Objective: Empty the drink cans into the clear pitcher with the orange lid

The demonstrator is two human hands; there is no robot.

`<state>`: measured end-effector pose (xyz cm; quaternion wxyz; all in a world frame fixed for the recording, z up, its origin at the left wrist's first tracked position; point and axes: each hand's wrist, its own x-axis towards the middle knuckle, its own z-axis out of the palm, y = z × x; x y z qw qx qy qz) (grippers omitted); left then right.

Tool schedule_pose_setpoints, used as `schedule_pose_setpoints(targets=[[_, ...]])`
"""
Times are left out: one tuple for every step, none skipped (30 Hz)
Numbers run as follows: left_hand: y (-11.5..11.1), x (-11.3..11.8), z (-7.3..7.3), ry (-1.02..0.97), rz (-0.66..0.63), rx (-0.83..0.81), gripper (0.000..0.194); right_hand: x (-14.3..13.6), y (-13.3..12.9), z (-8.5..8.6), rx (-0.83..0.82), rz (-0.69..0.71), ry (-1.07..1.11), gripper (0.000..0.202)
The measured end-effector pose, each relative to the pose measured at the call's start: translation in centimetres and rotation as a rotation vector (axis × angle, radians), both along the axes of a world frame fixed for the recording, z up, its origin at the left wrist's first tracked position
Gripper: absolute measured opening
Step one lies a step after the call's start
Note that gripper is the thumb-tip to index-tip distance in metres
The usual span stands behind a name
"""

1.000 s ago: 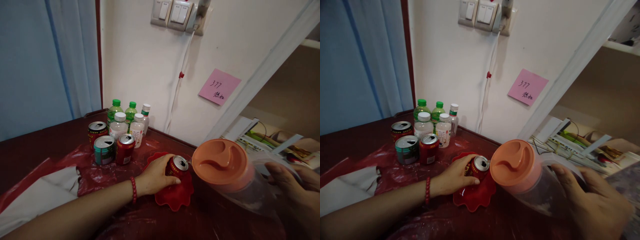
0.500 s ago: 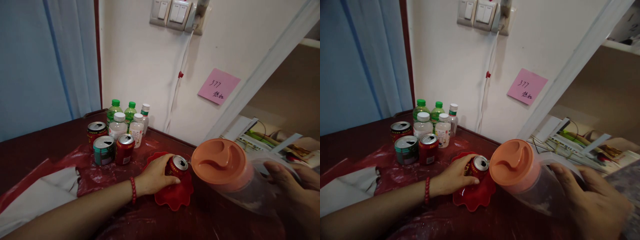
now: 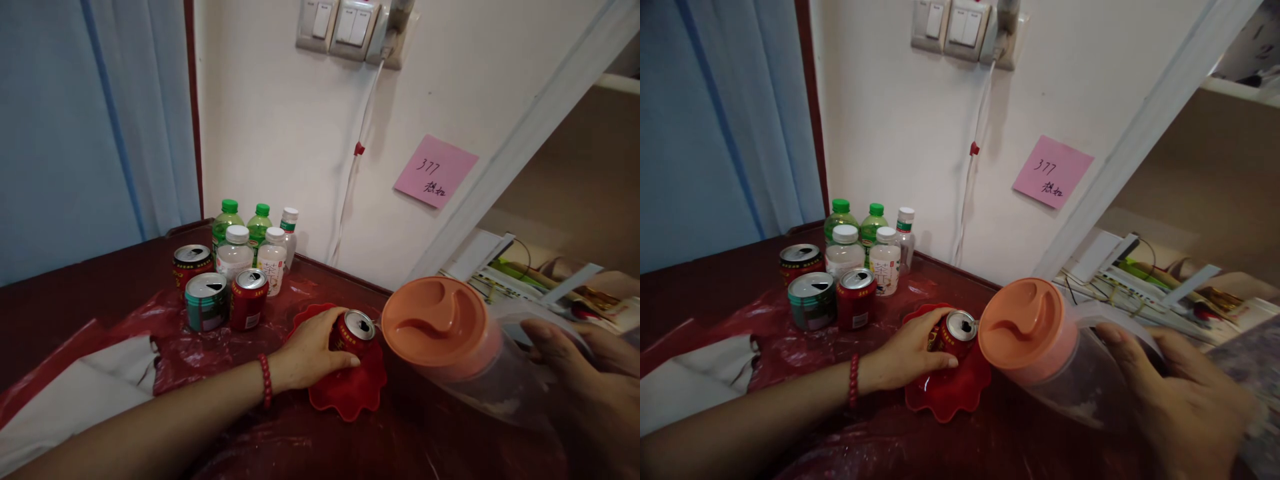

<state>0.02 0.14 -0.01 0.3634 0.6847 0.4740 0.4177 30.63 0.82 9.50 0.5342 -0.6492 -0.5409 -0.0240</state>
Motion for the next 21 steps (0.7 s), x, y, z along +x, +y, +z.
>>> schedule_pose_setpoints(targets=[[0.0, 0.0, 0.0, -0.003, -0.002, 0.002, 0.073, -0.3, -0.1, 0.2, -0.014, -0.006, 0.004, 0.047], [0.0, 0.0, -0.1, -0.009, -0.004, 0.004, 0.074, -0.7, -0.3, 0.4, -0.025, -0.008, 0.008, 0.045], [0.1, 0.1, -0.1, -0.014, -0.006, 0.007, 0.074, -1.1, -0.4, 0.6, -0.030, -0.006, 0.016, 0.043], [0.1, 0.1, -0.2, -0.018, -0.006, 0.011, 0.073, -1.5, -0.6, 0.7, -0.033, 0.001, 0.031, 0.040], [0.1, 0.1, -0.2, -0.021, -0.006, 0.013, 0.073, -1.9, -0.7, 0.9, -0.043, 0.006, 0.047, 0.038], [0.2, 0.1, -0.3, -0.025, -0.005, 0.013, 0.073, -2.3, -0.8, 0.9, -0.054, 0.010, 0.062, 0.037], [0.2, 0.0, -0.3, -0.029, -0.004, 0.011, 0.073, -2.5, -0.8, 0.9, -0.065, 0.017, 0.072, 0.037], [0.2, 0.0, -0.3, -0.033, -0.006, 0.007, 0.073, -2.7, -0.8, 0.8, -0.075, 0.024, 0.076, 0.038], [0.2, 0.0, -0.3, -0.038, -0.010, 0.003, 0.073, -2.8, -0.6, 0.7, -0.084, 0.037, 0.085, 0.039], [0.2, -0.1, -0.3, -0.042, -0.014, -0.001, 0.073, -2.7, -0.4, 0.5, -0.090, 0.056, 0.100, 0.040], [0.1, -0.1, -0.2, -0.044, -0.019, 0.000, 0.072, -2.7, -0.2, 0.2, -0.092, 0.081, 0.125, 0.040], [0.1, -0.1, -0.1, -0.044, -0.024, 0.002, 0.071, -2.5, 0.1, -0.1, -0.091, 0.109, 0.162, 0.040], [0.1, -0.1, 0.0, -0.046, -0.029, 0.006, 0.070, -2.4, 0.4, -0.5, -0.088, 0.136, 0.204, 0.041], [0.0, -0.1, 0.0, -0.050, -0.034, 0.008, 0.069, -2.2, 0.8, -0.8, -0.083, 0.159, 0.244, 0.043], [0.0, -0.1, 0.1, -0.058, -0.041, 0.010, 0.067, -2.0, 1.3, -1.2, -0.078, 0.178, 0.274, 0.047], [0.0, -0.1, 0.1, -0.068, -0.050, 0.011, 0.065, -1.9, 1.7, -1.7, -0.071, 0.194, 0.302, 0.050], [0.0, 0.0, 0.2, -0.079, -0.057, 0.011, 0.063, -1.8, 2.2, -2.1, -0.056, 0.216, 0.344, 0.053], [0.1, 0.0, 0.2, -0.089, -0.061, 0.010, 0.062, -1.7, 2.6, -2.5, -0.034, 0.244, 0.398, 0.056], [0.1, 0.0, 0.1, -0.095, -0.063, 0.009, 0.061, -1.7, 3.1, -2.8, -0.004, 0.274, 0.458, 0.057], [0.2, 0.0, 0.1, -0.097, -0.062, 0.008, 0.062, -1.8, 3.5, -3.2, 0.033, 0.305, 0.513, 0.057], [0.2, 0.0, 0.0, -0.097, -0.061, 0.005, 0.063, -1.9, 3.9, -3.5, 0.070, 0.333, 0.564, 0.056]])
